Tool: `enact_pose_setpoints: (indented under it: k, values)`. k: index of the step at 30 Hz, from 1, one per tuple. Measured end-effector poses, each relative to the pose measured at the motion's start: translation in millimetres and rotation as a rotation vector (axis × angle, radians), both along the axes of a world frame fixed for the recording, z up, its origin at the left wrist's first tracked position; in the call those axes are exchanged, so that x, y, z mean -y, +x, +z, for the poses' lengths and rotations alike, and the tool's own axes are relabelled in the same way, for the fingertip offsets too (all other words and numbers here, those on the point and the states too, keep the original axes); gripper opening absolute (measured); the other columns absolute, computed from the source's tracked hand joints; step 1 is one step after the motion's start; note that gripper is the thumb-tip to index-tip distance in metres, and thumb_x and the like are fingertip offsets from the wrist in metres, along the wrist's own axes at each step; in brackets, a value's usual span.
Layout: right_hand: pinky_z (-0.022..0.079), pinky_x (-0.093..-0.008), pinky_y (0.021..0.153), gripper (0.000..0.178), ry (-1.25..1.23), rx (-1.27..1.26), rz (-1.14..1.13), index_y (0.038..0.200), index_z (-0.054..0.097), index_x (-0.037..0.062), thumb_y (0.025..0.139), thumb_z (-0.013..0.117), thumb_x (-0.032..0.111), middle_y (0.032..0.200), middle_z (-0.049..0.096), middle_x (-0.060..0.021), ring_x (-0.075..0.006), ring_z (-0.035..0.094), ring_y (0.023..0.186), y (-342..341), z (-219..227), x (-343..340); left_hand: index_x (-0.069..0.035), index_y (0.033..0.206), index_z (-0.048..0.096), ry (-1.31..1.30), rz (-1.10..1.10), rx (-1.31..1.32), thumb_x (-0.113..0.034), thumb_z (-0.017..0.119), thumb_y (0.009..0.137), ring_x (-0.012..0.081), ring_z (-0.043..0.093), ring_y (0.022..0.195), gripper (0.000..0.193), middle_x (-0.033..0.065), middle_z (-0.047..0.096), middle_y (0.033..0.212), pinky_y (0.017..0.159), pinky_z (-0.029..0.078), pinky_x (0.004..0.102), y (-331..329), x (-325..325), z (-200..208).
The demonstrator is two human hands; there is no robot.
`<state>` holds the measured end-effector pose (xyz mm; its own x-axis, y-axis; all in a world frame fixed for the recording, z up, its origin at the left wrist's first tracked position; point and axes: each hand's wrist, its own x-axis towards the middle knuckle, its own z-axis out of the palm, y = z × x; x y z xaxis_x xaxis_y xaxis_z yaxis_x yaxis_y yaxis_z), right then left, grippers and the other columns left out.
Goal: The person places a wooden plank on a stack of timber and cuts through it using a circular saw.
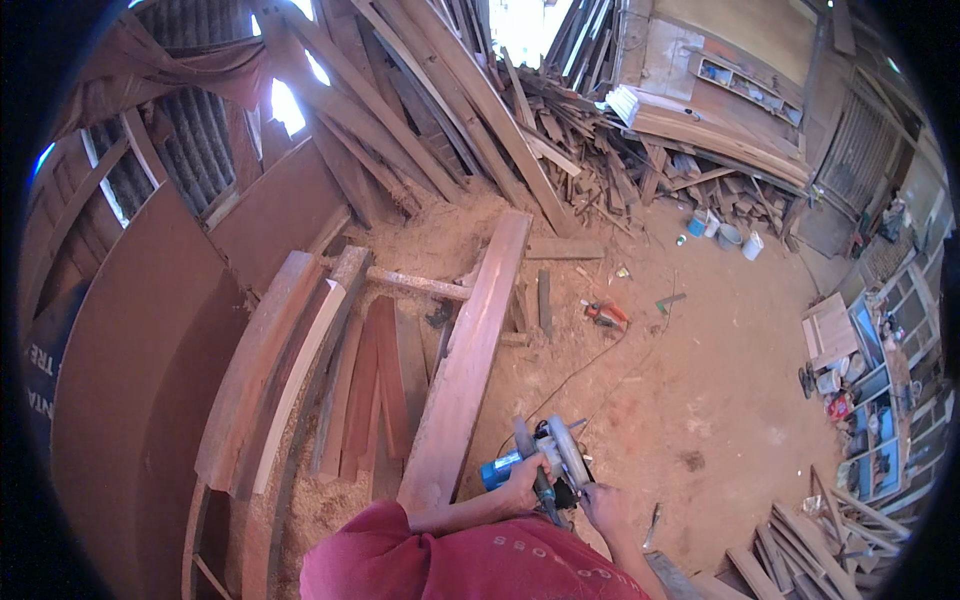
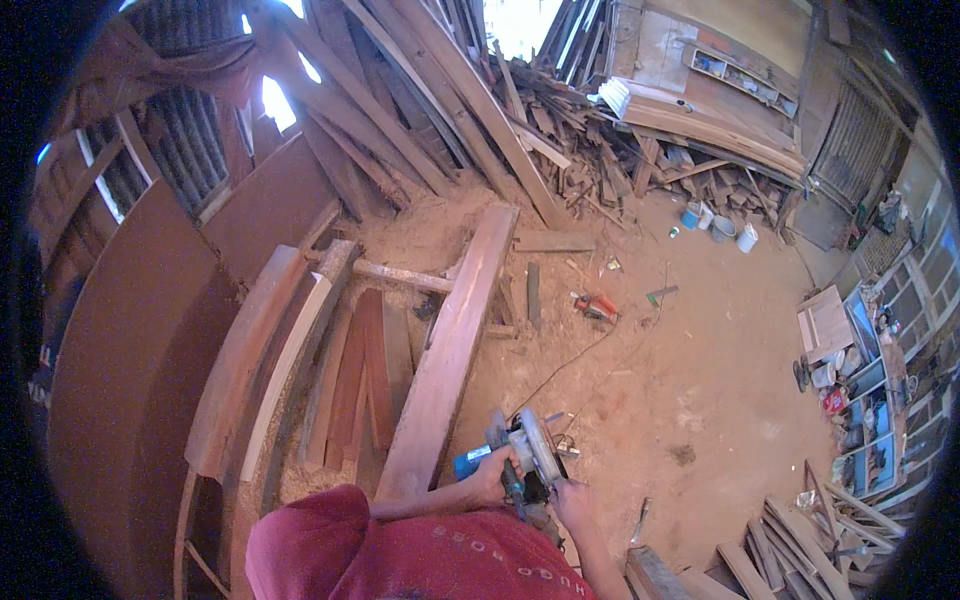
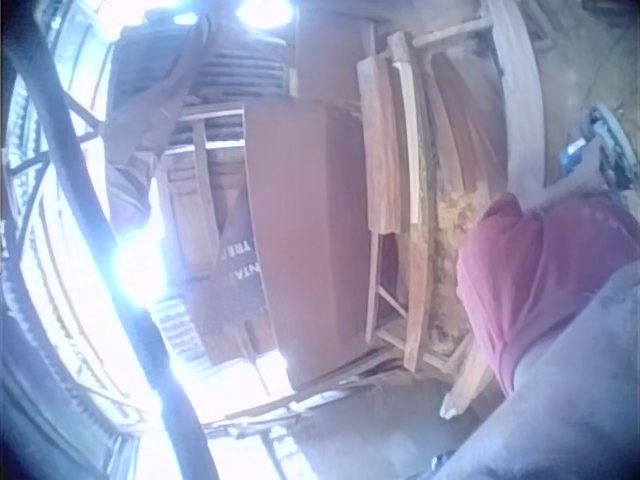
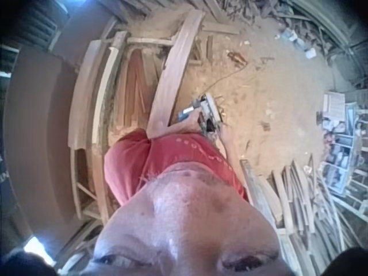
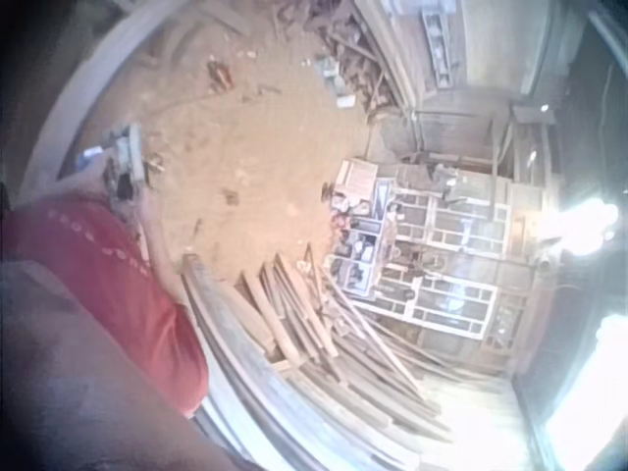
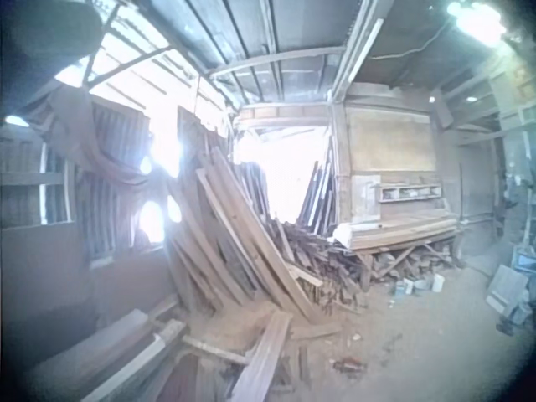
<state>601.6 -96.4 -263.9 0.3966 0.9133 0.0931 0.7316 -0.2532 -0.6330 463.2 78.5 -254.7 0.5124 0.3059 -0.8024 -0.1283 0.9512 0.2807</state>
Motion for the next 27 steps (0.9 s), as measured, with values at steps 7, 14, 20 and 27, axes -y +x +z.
enact_pose_setpoints:
  k: [7,14,20,27]
  values:
    - [0.044,-0.0327,0.045,0.041,-0.556,-0.946,-0.368,0.082,0.066,0.0081,0.094,0.070,0.048,0.064,0.062,-0.0068,-0.0211,0.063,0.055,-9,43,0,-0.010,0.071,0.054,0.021,0.064,0.006,-0.013,0.061,0.079,0.0201,0.055,0.062,0.011,0.0047,0.052,0.065,0.065,0.048,0.0344,-13,11,-5]
    - [0.046,-0.0404,0.054,0.025,-0.023,-0.263,-0.169,0.085,0.059,0.0048,0.091,0.074,0.024,0.064,0.055,-0.0118,-0.0280,0.057,0.057,-23,-18,22,-0.013,0.069,0.054,0.056,-0.046,0.037,-0.015,0.060,0.077,0.0210,0.055,0.061,0.011,0.0037,0.051,0.061,0.065,0.050,0.0358,-12,16,1]
    - [0.052,-0.0403,0.072,0.013,-0.052,-0.151,-0.282,0.100,0.065,0.0059,0.090,0.066,0.014,0.084,0.062,-0.0127,-0.0293,0.062,0.079,4,-51,45,-0.011,0.072,0.050,-0.041,0.142,0.141,-0.019,0.062,0.078,0.0227,0.056,0.076,0.016,0.0057,0.053,0.070,0.081,0.049,0.0391,-23,-4,0]
    - [0.041,-0.0376,0.047,0.012,0.154,-0.944,-1.410,0.099,0.061,0.0061,0.096,0.055,0.016,0.073,0.056,-0.0072,-0.0183,0.056,0.061,-2,-149,101,-0.013,0.070,0.049,-0.010,0.265,0.152,-0.013,0.059,0.074,0.0184,0.051,0.062,0.010,-0.0004,0.050,0.065,0.075,0.048,0.0384,-39,-6,16]
